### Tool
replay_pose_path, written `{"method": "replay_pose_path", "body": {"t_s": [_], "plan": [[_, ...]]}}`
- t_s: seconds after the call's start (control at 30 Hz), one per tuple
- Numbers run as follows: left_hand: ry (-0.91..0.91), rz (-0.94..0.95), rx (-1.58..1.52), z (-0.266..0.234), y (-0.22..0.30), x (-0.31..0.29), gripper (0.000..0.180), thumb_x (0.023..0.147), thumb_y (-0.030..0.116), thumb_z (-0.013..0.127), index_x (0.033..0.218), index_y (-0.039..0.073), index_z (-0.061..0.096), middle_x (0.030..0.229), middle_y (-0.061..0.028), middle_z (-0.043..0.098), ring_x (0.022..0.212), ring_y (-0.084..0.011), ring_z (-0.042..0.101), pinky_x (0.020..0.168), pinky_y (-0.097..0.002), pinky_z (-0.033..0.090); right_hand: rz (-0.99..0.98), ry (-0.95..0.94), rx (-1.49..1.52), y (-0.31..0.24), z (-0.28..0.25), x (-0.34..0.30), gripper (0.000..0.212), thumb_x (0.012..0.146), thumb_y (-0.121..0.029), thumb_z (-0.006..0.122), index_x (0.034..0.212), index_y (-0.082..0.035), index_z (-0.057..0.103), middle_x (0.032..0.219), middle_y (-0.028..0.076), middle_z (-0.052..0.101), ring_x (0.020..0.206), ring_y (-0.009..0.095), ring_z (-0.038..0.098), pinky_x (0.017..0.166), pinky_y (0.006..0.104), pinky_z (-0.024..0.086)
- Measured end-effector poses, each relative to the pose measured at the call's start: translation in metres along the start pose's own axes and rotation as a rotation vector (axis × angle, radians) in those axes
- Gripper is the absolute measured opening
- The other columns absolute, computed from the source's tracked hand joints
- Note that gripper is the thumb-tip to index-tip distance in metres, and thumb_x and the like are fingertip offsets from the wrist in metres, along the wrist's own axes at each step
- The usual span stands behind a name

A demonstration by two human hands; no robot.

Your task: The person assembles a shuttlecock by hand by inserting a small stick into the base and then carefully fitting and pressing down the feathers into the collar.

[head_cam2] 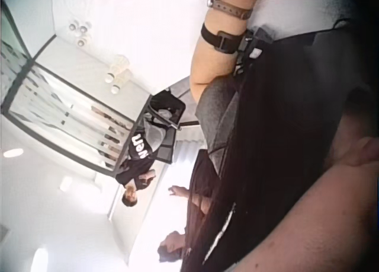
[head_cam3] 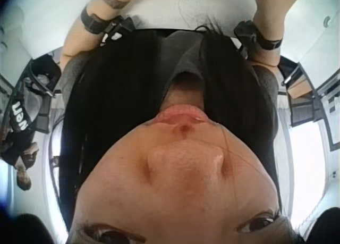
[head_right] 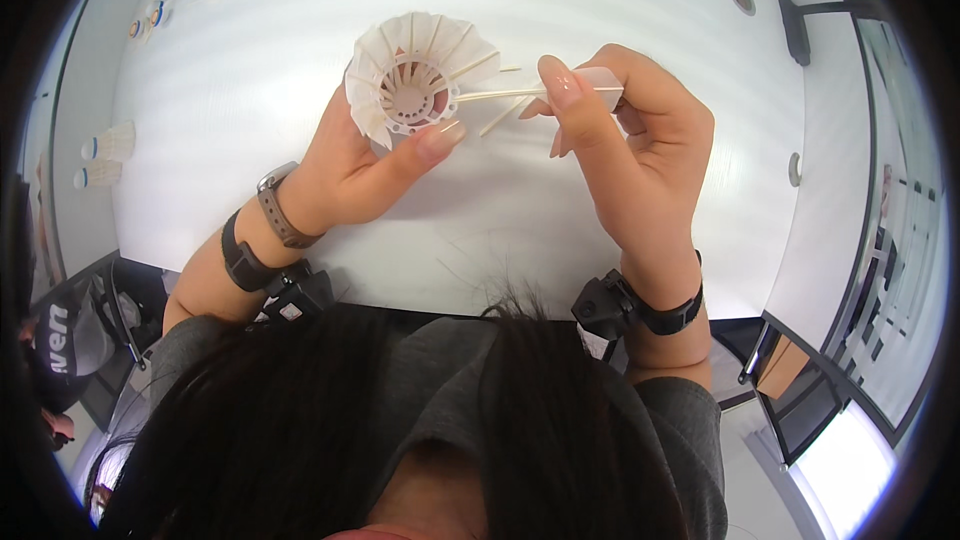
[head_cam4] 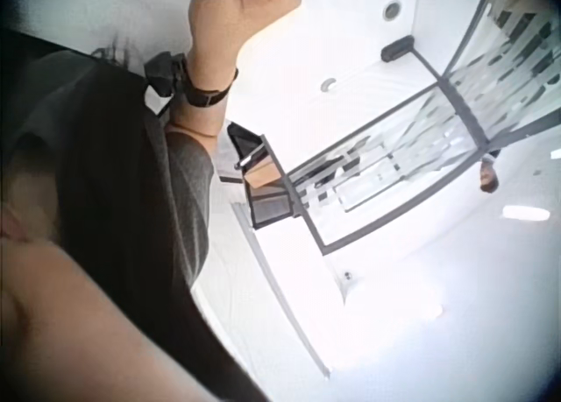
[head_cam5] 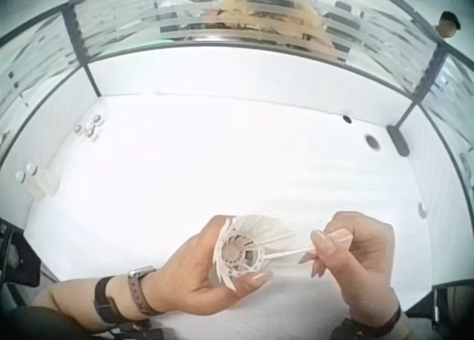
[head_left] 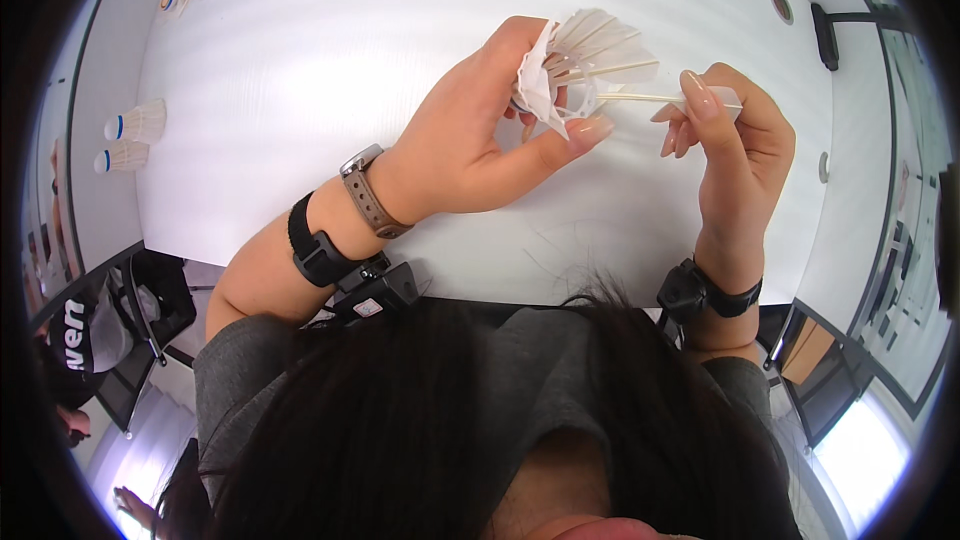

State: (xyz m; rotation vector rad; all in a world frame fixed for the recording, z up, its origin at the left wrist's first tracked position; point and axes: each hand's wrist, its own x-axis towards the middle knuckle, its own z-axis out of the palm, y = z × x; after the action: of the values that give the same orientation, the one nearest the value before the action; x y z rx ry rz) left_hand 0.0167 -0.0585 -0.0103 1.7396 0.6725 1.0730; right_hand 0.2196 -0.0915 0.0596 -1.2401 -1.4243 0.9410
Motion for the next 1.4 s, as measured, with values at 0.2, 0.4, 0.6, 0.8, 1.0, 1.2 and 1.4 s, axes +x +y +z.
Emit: {"method": "replay_pose_path", "body": {"t_s": [0.2, 0.4, 0.6, 0.8, 1.0, 1.2, 1.4], "plan": [[0.027, 0.091, 0.03, 0.0, -0.004, 0.0, 0.055, 0.083, 0.033, 0.073, 0.123, 0.002, 0.049, 0.089, -0.0052, 0.058, 0.073, -0.0132, 0.055, 0.063, -0.0263, 0.046, -0.068, -0.063, -0.153, 0.004, -0.005, 0.0, 0.017, 0.092, -0.009, 0.058, 0.09, 0.005, 0.067, 0.066, 0.006, 0.055, 0.059, 0.013, 0.056, 0.054, 0.0239, 0.045], [0.062, 0.122, 0.042, 0.003, -0.007, 0.0, 0.054, 0.082, 0.033, 0.075, 0.121, 0.004, 0.052, 0.094, -0.006, 0.058, 0.073, -0.013, 0.055, 0.063, -0.0262, 0.047, -0.106, -0.05, -0.248, 0.002, -0.005, -0.001, 0.016, 0.093, -0.008, 0.059, 0.089, 0.004, 0.067, 0.067, 0.005, 0.057, 0.058, 0.011, 0.056, 0.055, 0.0233, 0.045], [-0.009, 0.105, 0.137, -0.004, -0.001, 0.001, 0.053, 0.081, 0.025, 0.076, 0.122, 0.005, 0.049, 0.1, -0.0061, 0.058, 0.082, -0.0134, 0.056, 0.071, -0.028, 0.047, -0.173, 0.08, -0.289, 0.008, 0.001, -0.001, 0.016, 0.086, -0.007, 0.069, 0.072, 0.0, 0.066, 0.059, 0.001, 0.053, 0.054, 0.007, 0.045, 0.053, 0.0223, 0.033], [-0.087, 0.071, 0.195, -0.006, 0.003, 0.002, 0.055, 0.083, 0.019, 0.076, 0.125, 0.004, 0.045, 0.105, -0.0069, 0.059, 0.093, -0.0143, 0.058, 0.081, -0.0301, 0.047, -0.233, 0.061, -0.32, 0.009, 0.002, -0.002, 0.016, 0.085, -0.006, 0.068, 0.07, 0.0, 0.064, 0.059, 0.001, 0.053, 0.054, 0.008, 0.044, 0.052, 0.0223, 0.034], [-0.062, 0.075, 0.207, -0.007, 0.001, 0.001, 0.056, 0.081, 0.018, 0.077, 0.125, 0.004, 0.045, 0.107, -0.0078, 0.059, 0.095, -0.0154, 0.058, 0.083, -0.0301, 0.047, -0.192, -0.03, -0.382, 0.002, 0.001, -0.003, 0.028, 0.1, -0.015, 0.05, 0.086, 0.004, 0.066, 0.066, 0.004, 0.057, 0.058, 0.009, 0.051, 0.057, 0.0221, 0.04], [-0.064, 0.047, 0.208, -0.005, 0.004, 0.001, 0.054, 0.083, 0.018, 0.075, 0.127, 0.003, 0.046, 0.107, -0.0068, 0.059, 0.095, -0.0149, 0.058, 0.084, -0.0303, 0.047, -0.228, 0.046, -0.281, 0.012, 0.002, -0.002, 0.027, 0.099, -0.011, 0.052, 0.078, 0.003, 0.062, 0.062, 0.005, 0.056, 0.053, 0.01, 0.046, 0.051, 0.0246, 0.037], [-0.008, -0.068, -0.014, 0.0, 0.003, 0.0, 0.048, 0.082, 0.031, 0.076, 0.113, 0.002, 0.054, 0.081, -0.004, 0.061, 0.065, -0.0101, 0.054, 0.059, -0.0246, 0.045, -0.216, 0.037, -0.314, 0.01, 0.003, -0.003, 0.029, 0.096, -0.008, 0.053, 0.071, 0.002, 0.06, 0.06, 0.005, 0.057, 0.052, 0.012, 0.046, 0.051, 0.0256, 0.036]]}}
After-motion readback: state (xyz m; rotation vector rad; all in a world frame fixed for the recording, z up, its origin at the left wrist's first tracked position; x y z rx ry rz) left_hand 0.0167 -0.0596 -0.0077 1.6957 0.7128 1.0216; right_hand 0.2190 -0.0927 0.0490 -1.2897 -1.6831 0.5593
